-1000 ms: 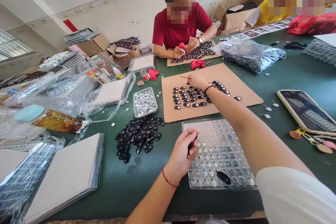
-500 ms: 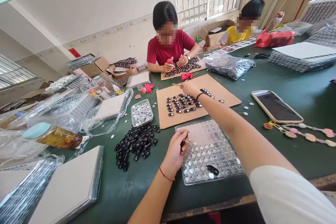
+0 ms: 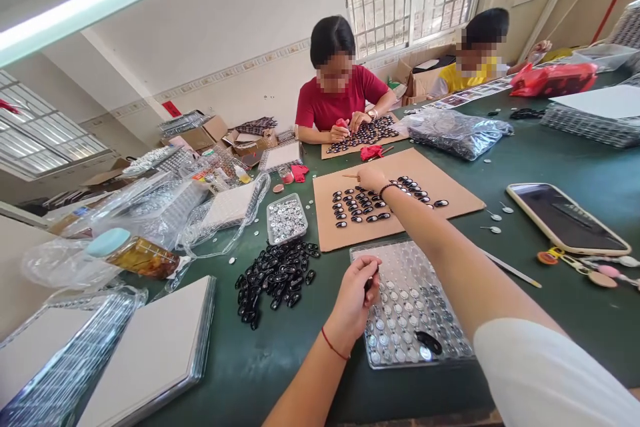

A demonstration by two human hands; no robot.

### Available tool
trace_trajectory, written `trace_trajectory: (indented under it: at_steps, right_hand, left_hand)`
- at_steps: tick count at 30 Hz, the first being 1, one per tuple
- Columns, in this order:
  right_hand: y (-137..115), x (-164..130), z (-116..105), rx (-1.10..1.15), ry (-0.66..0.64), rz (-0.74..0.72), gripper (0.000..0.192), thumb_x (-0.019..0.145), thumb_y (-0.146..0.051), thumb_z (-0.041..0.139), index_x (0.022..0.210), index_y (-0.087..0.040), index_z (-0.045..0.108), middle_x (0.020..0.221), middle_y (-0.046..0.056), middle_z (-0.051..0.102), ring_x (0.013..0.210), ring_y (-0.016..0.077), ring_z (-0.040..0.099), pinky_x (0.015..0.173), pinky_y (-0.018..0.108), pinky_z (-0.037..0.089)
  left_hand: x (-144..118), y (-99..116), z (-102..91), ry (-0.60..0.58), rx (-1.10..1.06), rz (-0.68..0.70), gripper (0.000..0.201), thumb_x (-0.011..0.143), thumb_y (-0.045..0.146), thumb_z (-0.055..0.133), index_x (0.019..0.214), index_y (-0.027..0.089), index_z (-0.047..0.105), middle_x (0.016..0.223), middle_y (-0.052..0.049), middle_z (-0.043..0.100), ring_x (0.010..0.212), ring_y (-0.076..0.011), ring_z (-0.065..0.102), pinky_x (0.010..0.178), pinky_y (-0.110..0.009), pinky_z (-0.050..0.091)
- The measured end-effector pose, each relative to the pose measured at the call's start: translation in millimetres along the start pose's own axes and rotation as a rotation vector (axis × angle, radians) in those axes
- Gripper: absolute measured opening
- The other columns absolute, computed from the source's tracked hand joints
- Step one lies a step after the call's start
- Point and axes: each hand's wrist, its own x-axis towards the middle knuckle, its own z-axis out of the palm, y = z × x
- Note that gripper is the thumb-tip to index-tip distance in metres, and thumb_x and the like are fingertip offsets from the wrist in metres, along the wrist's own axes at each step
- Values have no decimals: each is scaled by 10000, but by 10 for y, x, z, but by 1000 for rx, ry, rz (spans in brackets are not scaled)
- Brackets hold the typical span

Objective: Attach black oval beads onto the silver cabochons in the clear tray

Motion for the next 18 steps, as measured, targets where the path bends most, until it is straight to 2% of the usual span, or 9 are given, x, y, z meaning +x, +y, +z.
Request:
trace_trajectory:
  at_steps: [6,18]
  right_hand:
    - [51,112,2,-35,-66,-21,287,847,-306,481,1076,-137,517,1066,75,541,912,165,549,773,361,470]
    - [-4,24,-1,17,57,-37,245,847,-321,476,981,-132,557,983,61,574,868,148,556,765,345,462]
  left_hand:
    - [0,10,8,3,-24,-30,226,667,315,597,794,148,512,528,47,438,343,-5,238,384,-189,89]
    - [-8,-6,0,-27,-21,-19,235,672,324,605,797,147,512,529,47,440,344,-1,236,385,-184,102]
